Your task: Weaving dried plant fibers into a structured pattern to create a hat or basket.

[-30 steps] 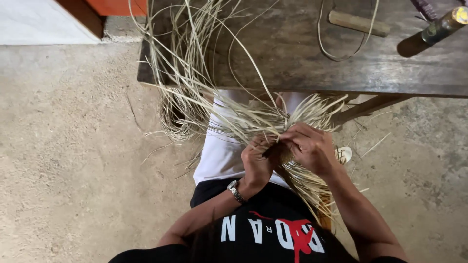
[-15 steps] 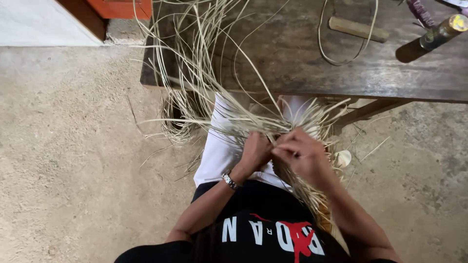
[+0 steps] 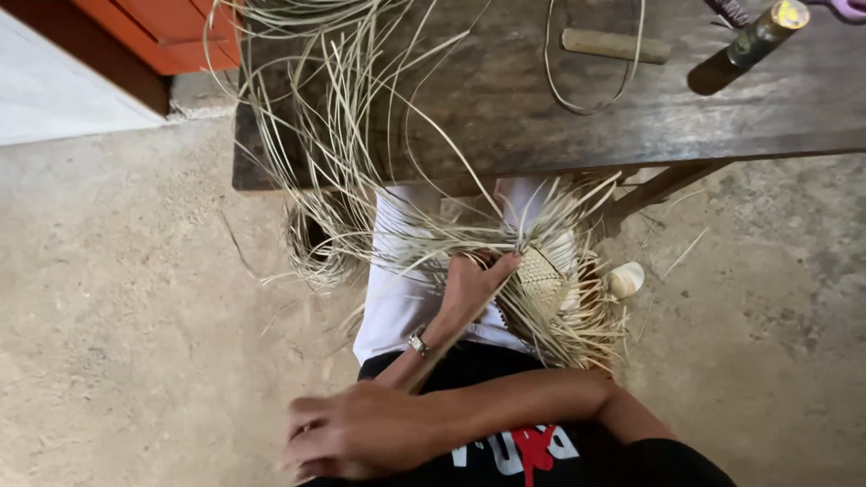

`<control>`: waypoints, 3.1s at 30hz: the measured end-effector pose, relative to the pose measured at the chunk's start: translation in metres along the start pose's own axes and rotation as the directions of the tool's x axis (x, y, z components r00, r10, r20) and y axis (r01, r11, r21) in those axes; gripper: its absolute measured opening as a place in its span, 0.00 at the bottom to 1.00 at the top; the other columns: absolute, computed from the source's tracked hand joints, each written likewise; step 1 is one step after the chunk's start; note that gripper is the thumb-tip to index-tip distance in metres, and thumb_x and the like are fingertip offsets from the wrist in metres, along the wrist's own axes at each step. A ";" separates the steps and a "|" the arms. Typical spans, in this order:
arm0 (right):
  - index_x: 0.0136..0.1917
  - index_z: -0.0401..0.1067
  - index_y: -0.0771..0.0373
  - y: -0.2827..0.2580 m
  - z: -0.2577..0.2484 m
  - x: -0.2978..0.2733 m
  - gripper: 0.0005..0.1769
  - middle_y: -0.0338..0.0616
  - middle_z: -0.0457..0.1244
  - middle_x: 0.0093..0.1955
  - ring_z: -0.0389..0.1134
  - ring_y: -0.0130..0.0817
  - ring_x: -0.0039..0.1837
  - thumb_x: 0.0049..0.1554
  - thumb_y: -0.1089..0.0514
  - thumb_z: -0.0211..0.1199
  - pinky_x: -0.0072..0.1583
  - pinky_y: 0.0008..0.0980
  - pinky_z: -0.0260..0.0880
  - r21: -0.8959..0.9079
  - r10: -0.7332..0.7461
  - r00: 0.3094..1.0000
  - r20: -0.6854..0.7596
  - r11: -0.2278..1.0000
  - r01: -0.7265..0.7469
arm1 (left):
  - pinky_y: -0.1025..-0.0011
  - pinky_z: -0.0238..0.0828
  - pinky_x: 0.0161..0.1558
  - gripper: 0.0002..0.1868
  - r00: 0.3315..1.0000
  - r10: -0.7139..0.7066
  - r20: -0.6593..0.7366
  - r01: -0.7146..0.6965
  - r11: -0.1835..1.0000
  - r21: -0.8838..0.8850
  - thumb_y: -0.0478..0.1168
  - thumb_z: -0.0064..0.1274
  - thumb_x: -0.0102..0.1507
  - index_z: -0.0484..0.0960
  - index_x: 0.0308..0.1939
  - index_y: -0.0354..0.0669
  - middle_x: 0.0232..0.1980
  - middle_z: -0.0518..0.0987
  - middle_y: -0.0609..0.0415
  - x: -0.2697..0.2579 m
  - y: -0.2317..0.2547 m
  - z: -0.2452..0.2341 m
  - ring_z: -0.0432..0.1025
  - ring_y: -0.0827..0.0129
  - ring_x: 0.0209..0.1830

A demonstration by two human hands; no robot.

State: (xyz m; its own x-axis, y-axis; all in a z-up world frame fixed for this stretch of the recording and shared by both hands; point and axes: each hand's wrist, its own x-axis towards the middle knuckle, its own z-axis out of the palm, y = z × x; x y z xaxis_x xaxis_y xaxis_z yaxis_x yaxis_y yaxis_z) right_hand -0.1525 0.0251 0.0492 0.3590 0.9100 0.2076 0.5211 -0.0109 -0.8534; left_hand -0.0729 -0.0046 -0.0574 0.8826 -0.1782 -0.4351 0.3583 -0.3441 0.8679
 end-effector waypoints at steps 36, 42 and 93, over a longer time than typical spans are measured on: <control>0.25 0.59 0.55 0.124 0.041 -0.168 0.15 0.42 0.51 0.24 0.56 0.48 0.22 0.49 0.61 0.59 0.25 0.34 0.61 -0.371 -0.092 0.470 -0.878 0.752 -0.545 | 0.72 0.64 0.36 0.07 0.776 0.553 0.303 -0.407 0.074 0.910 0.38 0.37 0.63 0.71 0.33 0.45 0.36 0.75 0.49 -0.073 0.015 -0.114 0.72 0.62 0.37; 0.25 0.57 0.55 0.131 0.041 -0.170 0.15 0.41 0.50 0.23 0.58 0.44 0.22 0.44 0.63 0.61 0.25 0.35 0.61 -0.442 -0.111 0.522 -0.846 0.692 -0.570 | 0.76 0.71 0.36 0.12 0.900 0.385 0.205 -0.329 0.908 -0.261 0.42 0.43 0.64 0.77 0.40 0.37 0.30 0.78 0.52 -0.077 0.030 -0.072 0.72 0.73 0.32; 0.25 0.64 0.56 0.129 0.049 -0.174 0.13 0.46 0.57 0.23 0.60 0.48 0.28 0.42 0.58 0.68 0.28 0.27 0.57 -0.116 0.016 0.189 -0.982 0.735 -0.668 | 0.78 0.59 0.20 0.11 0.978 0.203 0.045 -0.147 0.829 -0.540 0.41 0.53 0.62 0.80 0.37 0.33 0.21 0.75 0.48 -0.028 -0.035 -0.007 0.60 0.82 0.17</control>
State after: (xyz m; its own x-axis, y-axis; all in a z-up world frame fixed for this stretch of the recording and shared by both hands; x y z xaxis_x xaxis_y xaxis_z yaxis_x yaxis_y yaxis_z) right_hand -0.1854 -0.1147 -0.1202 0.8365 -0.2356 0.4947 0.2332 -0.6638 -0.7106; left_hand -0.1081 0.0186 -0.0739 0.9222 -0.2859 -0.2603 0.3317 0.2390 0.9126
